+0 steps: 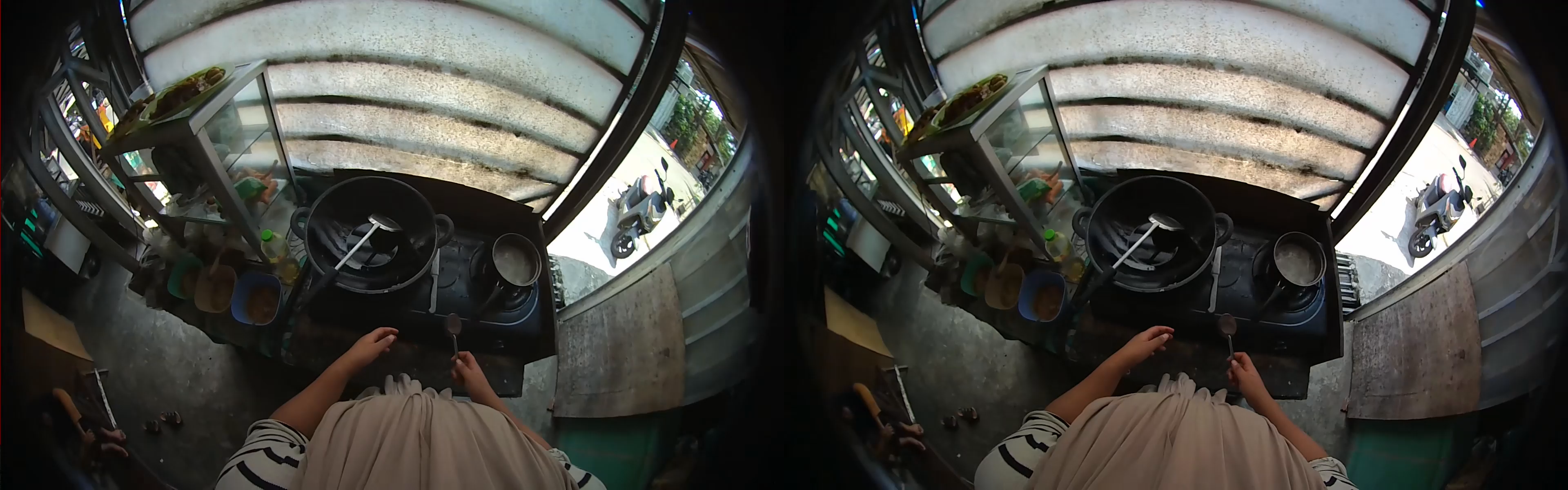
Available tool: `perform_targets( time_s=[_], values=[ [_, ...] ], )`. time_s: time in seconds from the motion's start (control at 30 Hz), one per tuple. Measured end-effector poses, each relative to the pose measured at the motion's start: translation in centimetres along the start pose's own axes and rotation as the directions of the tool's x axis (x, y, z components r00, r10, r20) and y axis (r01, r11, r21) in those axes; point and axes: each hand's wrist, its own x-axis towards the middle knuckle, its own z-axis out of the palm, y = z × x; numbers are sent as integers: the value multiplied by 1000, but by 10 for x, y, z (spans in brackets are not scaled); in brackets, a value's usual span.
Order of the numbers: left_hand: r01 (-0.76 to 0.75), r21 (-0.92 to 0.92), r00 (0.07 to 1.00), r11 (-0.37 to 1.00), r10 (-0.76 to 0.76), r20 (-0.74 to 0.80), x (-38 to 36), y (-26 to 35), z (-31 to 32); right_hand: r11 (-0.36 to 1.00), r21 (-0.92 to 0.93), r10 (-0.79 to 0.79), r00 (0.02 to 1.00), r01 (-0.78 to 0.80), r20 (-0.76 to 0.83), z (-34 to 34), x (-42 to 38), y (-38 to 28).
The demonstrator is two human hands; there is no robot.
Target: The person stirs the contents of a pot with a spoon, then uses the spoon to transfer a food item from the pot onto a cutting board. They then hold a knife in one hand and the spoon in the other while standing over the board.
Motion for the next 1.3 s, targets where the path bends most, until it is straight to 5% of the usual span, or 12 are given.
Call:
perform_targets(
  time_s=[0.13, 0.2, 0.37, 0.5, 0.6, 0.77, 0.87, 0.9, 0.97, 1.07, 1.17, 1.3],
  values=[
    [30, 11, 979, 999, -27, -203, -28, -34, -31, 957, -288, 130, 941, -36, 313, 3, 23, 32],
    [164, 151, 980, 975, -144, -136, -57, -46, -53, 848, -524, 177, 890, 78, 420, 5, 39, 48],
    [363, 141, 931, 921, -365, -16, -140, -64, -155, 710, -681, 185, 886, 178, 425, 58, 51, 34],
    [285, 73, 907, 956, -244, -343, -195, -51, -280, 699, -672, 104, 895, 245, 434, 103, 66, 35],
    [179, 230, 769, 957, 10, -640, -195, -40, -393, 727, -683, 210, 923, 73, 322, 152, 78, 48],
    [59, 476, 501, 877, 387, -774, -129, -57, -567, 767, -639, 115, 969, 54, 220, 251, 82, 62],
    [342, 555, 588, 759, 288, -756, -78, -77, -641, 802, -598, 108, 986, -9, 130, 293, 80, 68],
    [329, 569, 612, 754, 289, -737, -61, -89, -657, 812, -583, 103, 990, -29, 94, 303, 76, 68],
    [472, 697, 689, 540, 267, -673, -36, -106, -687, 817, -577, 29, 998, 7, 52, 313, 69, 69],
    [442, 734, 776, 516, 189, -601, -27, -104, -702, 828, -556, -123, 991, 74, -50, 312, 53, 83],
    [424, 747, 809, 512, 158, -567, -28, -100, -703, 872, -461, 70, 975, -162, -211, 312, 32, 90],
    [329, 804, 879, 496, 151, -453, -7, -124, -731, 858, -491, 35, 971, -151, -237, 328, 13, 90]
  ],
)
